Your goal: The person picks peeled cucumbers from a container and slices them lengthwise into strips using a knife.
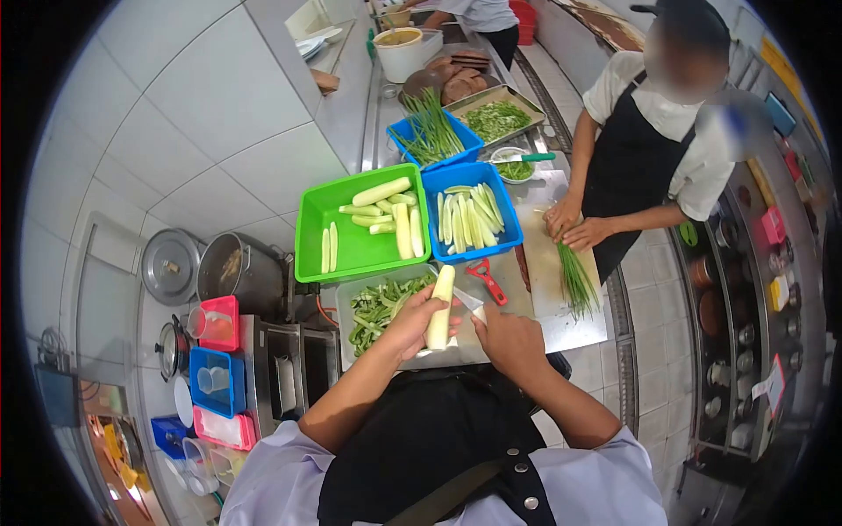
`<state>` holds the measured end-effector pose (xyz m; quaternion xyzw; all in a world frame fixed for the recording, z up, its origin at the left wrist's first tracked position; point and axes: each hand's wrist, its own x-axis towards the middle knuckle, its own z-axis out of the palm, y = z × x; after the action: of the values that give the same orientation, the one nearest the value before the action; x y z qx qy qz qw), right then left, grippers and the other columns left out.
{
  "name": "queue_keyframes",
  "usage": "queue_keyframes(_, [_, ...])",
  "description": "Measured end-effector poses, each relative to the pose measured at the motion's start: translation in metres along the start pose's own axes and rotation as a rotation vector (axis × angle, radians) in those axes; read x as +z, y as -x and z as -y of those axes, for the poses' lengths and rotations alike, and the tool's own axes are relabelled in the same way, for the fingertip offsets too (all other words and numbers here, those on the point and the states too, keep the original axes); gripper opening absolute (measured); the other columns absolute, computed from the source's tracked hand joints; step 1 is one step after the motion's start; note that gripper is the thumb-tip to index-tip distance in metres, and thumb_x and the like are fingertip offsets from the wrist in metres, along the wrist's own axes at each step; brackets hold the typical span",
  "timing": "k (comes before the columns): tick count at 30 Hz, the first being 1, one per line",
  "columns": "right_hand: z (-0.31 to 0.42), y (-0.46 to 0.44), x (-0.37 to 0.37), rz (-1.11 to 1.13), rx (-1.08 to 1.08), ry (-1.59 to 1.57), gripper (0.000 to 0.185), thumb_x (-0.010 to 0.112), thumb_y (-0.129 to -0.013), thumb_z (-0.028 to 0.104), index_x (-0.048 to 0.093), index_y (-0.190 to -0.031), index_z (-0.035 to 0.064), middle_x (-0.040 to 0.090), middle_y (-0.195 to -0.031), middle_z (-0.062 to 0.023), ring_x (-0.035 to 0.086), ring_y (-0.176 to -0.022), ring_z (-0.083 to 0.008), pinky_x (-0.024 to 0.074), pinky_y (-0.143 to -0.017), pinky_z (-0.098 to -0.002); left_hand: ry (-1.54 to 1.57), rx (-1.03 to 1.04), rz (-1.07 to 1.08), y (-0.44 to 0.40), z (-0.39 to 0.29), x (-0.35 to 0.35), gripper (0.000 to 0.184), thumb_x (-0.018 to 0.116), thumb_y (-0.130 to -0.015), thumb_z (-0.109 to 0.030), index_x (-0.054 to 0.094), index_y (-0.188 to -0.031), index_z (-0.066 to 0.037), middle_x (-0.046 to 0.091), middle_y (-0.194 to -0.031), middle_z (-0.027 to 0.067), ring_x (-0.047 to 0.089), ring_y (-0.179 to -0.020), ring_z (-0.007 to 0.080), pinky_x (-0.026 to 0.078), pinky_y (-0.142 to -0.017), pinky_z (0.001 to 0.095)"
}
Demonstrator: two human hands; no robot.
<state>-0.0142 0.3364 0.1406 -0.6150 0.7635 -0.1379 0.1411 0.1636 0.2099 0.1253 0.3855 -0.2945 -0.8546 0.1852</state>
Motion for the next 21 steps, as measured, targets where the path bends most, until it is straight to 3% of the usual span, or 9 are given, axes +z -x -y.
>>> queue_keyframes(2, [-0.004, 0.003, -0.002, -0.021, -0.009, 0.017, 0.036, 0.058, -0.108, 0.042, 0.064, -0.102, 0.0073, 0.072, -0.070, -0.0180, 0.073, -0.065, -0.0404, 0.0564, -0.059, -0.0539, -0.193, 0.001, 0.030, -0.009, 0.000, -0.017, 0.050, 0.053, -0.109, -0.011, 0.041, -0.156, -0.006, 0.065, -0.120, 0.0101, 0.065, -0.076, 0.0158, 0.057, -0.059, 0.0315])
queue_keyframes(3, [-0.005, 0.004, -0.002, -0.037, -0.031, 0.037, 0.036, 0.059, -0.107, 0.042, 0.064, -0.101, 0.0074, 0.073, -0.070, -0.0152, 0.074, -0.064, -0.0378, 0.0575, -0.058, -0.0511, -0.251, -0.003, -0.054, -0.005, -0.002, -0.004, 0.045, 0.053, -0.113, -0.022, 0.044, -0.154, -0.005, 0.065, -0.113, 0.0075, 0.050, -0.062, 0.0099, 0.047, -0.050, 0.0265])
queue_keyframes(7, [-0.014, 0.000, 0.016, -0.071, 0.058, 0.013, 0.036, 0.059, -0.107, 0.043, 0.066, -0.102, 0.0079, 0.073, -0.071, -0.0147, 0.074, -0.065, -0.0379, 0.0577, -0.059, -0.0510, -0.332, -0.101, 0.003, -0.015, -0.005, -0.013, 0.040, 0.058, -0.113, -0.036, 0.052, -0.139, -0.006, 0.061, -0.104, 0.0042, 0.050, -0.063, 0.0087, 0.046, -0.049, 0.0265])
queue_keyframes(10, [-0.015, -0.010, 0.036, -0.133, 0.081, -0.009, 0.036, 0.060, -0.107, 0.043, 0.068, -0.104, 0.0082, 0.073, -0.072, -0.0152, 0.074, -0.066, -0.0384, 0.0579, -0.060, -0.0517, -0.308, -0.065, -0.106, -0.024, 0.007, 0.002, 0.038, 0.060, -0.112, -0.035, 0.053, -0.135, -0.006, 0.061, -0.105, 0.0041, 0.050, -0.063, 0.0083, 0.046, -0.049, 0.0262])
queue_keyframes(12, [-0.018, -0.018, 0.039, -0.062, 0.173, -0.023, 0.037, 0.060, -0.107, 0.044, 0.070, -0.106, 0.0083, 0.074, -0.076, -0.0167, 0.075, -0.070, -0.0387, 0.0584, -0.064, -0.0531, -0.355, -0.084, -0.075, -0.025, 0.007, 0.006, 0.036, 0.061, -0.112, -0.034, 0.054, -0.132, -0.006, 0.060, -0.104, 0.0041, 0.050, -0.063, 0.0083, 0.047, -0.049, 0.0269])
queue_keyframes(14, [-0.045, -0.020, 0.046, -0.086, 0.237, -0.029, 0.038, 0.058, -0.107, 0.045, 0.069, -0.106, 0.0085, 0.074, -0.078, -0.0190, 0.075, -0.073, -0.0407, 0.0582, -0.066, -0.0550, -0.440, -0.283, 0.110, -0.020, 0.000, 0.002, 0.036, 0.062, -0.112, -0.034, 0.054, -0.132, -0.006, 0.061, -0.103, 0.0040, 0.052, -0.064, 0.0088, 0.048, -0.049, 0.0276])
queue_keyframes(15, [-0.061, -0.017, 0.046, -0.104, 0.288, -0.030, 0.040, 0.057, -0.107, 0.046, 0.069, -0.106, 0.0086, 0.074, -0.081, -0.0212, 0.074, -0.075, -0.0428, 0.0579, -0.068, -0.0569, -0.445, -0.297, 0.109, -0.013, -0.007, 0.007, 0.038, 0.058, -0.113, -0.030, 0.052, -0.142, -0.006, 0.065, -0.106, 0.0058, 0.052, -0.061, 0.0083, 0.045, -0.046, 0.0250])
queue_keyframes(18, [-0.103, 0.007, 0.028, -0.009, 0.311, -0.037, 0.044, 0.056, -0.108, 0.048, 0.072, -0.106, 0.0068, 0.076, -0.089, -0.0224, 0.076, -0.087, -0.0429, 0.0583, -0.077, -0.0567, -0.511, -0.227, 0.039, -0.021, -0.011, -0.005, 0.040, 0.054, -0.114, -0.028, 0.049, -0.148, -0.007, 0.065, -0.106, 0.0062, 0.053, -0.063, 0.0089, 0.045, -0.047, 0.0252])
queue_keyframes(21, [-0.130, 0.031, 0.031, 0.085, 0.354, -0.146, 0.047, 0.054, -0.109, 0.048, 0.072, -0.106, 0.0049, 0.076, -0.093, -0.0251, 0.074, -0.092, -0.0466, 0.0568, -0.083, -0.0576, -0.578, -0.207, 0.028, -0.046, 0.009, -0.004, 0.046, 0.051, -0.113, -0.022, 0.042, -0.156, -0.008, 0.063, -0.116, 0.0115, 0.062, -0.072, 0.0163, 0.056, -0.058, 0.0319])
